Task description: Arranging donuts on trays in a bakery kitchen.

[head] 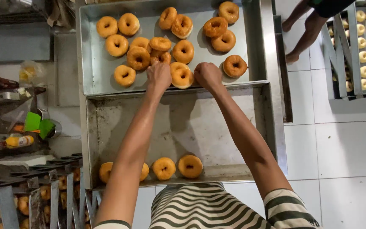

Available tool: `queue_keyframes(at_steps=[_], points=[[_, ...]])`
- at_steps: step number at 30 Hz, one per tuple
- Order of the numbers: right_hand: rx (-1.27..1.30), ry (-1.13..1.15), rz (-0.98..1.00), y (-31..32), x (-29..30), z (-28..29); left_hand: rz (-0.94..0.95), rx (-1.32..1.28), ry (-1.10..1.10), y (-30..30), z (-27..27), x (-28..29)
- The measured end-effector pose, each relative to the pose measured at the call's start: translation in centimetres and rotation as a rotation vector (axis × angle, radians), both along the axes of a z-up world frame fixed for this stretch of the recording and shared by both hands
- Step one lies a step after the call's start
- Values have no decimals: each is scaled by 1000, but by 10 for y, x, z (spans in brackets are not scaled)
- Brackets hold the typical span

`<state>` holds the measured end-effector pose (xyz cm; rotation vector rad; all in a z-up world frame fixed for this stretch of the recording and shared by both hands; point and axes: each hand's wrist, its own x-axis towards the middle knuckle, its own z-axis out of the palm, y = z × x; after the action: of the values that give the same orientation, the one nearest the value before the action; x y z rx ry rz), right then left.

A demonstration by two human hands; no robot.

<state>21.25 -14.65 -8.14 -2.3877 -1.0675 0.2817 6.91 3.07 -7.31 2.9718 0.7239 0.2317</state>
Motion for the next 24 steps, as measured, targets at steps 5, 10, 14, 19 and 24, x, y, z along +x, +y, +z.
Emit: queue_keyframes(at_steps=[5, 10, 14, 19, 24], points=[[-1, 185, -33, -12, -12, 16, 57, -168, -36, -25, 16, -14], [229, 298, -51, -54, -48, 15, 126, -397, -325, -76, 28, -66], [227, 447, -81, -99, -95, 1, 255, -723, -432, -124, 14, -129], [240, 504, -98, -159, -135, -26, 258, -794, -407, -163, -29, -192], [304, 431, -236, -216, -148, -32, 363, -688, -237, -154, -19, -226]])
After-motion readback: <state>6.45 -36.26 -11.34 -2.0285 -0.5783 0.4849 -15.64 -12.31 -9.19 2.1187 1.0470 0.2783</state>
